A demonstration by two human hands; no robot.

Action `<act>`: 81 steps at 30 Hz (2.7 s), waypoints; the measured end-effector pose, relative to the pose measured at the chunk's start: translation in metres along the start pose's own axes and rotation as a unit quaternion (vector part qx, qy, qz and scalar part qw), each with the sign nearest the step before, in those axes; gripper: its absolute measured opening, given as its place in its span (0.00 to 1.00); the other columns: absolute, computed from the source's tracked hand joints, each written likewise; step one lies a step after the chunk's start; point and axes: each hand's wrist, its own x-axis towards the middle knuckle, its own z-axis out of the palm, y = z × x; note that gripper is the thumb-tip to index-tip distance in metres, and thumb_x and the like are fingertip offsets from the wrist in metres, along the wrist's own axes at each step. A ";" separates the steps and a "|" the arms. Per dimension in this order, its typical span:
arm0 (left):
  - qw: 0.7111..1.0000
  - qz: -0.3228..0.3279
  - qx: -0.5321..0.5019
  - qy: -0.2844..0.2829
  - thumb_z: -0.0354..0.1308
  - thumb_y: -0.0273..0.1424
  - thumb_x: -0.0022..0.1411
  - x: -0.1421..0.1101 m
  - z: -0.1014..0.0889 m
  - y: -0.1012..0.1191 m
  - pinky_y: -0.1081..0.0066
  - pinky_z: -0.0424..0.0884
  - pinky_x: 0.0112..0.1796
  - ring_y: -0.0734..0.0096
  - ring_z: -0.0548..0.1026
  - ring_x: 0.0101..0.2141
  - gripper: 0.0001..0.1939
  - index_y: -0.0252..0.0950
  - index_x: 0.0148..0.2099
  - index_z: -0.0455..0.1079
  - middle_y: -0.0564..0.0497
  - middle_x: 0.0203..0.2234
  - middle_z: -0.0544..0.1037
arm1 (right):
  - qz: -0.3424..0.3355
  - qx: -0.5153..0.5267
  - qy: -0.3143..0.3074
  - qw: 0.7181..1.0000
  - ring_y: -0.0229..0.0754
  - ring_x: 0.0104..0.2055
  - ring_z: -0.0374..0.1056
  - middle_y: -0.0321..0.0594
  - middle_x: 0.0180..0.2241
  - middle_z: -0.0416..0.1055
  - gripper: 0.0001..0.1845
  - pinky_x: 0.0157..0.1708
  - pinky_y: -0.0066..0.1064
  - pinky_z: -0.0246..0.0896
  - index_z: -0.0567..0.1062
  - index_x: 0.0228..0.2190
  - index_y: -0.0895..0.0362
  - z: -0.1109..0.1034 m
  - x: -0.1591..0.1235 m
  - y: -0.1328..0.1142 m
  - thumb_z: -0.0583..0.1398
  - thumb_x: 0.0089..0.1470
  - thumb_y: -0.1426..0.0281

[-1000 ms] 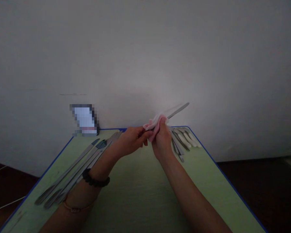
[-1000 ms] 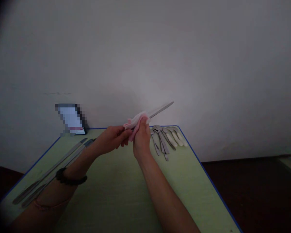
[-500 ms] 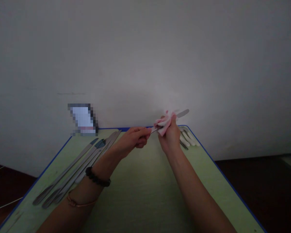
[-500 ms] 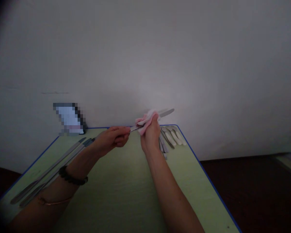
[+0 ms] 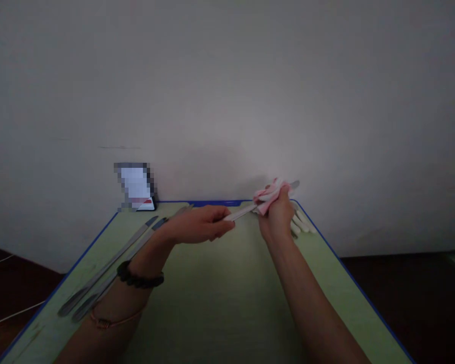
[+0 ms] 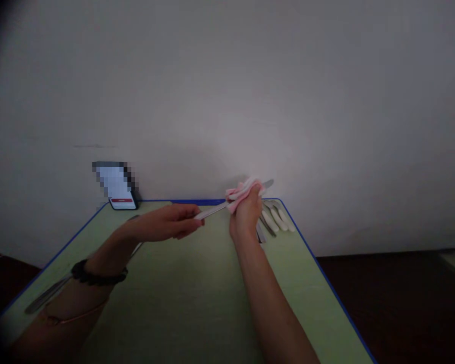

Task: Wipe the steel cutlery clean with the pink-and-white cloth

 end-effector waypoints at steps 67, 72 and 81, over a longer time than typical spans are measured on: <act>0.917 0.073 -0.172 0.353 0.65 0.35 0.50 -0.007 -0.026 -0.011 0.66 0.74 0.39 0.62 0.79 0.35 0.13 0.33 0.36 0.72 0.48 0.30 0.81 | -0.148 -0.540 -0.299 0.773 0.41 0.30 0.65 0.38 0.25 0.69 0.21 0.37 0.33 0.60 0.68 0.31 0.57 -0.010 -0.008 -0.006 0.45 0.60 0.56; 0.854 0.130 -0.296 0.407 0.67 0.34 0.50 -0.004 -0.023 -0.005 0.65 0.75 0.40 0.65 0.79 0.33 0.13 0.33 0.37 0.72 0.49 0.29 0.81 | -0.135 -0.557 -0.434 0.695 0.42 0.39 0.67 0.42 0.35 0.72 0.21 0.42 0.32 0.59 0.70 0.42 0.59 -0.008 -0.014 -0.011 0.46 0.61 0.59; 0.731 0.195 -0.518 0.400 0.62 0.21 0.55 0.011 -0.010 0.000 0.70 0.74 0.42 0.71 0.79 0.36 0.05 0.32 0.36 0.71 0.52 0.30 0.79 | -0.079 -0.561 -0.497 0.657 0.35 0.25 0.61 0.35 0.24 0.67 0.22 0.26 0.26 0.54 0.68 0.30 0.58 -0.008 -0.021 0.000 0.44 0.61 0.56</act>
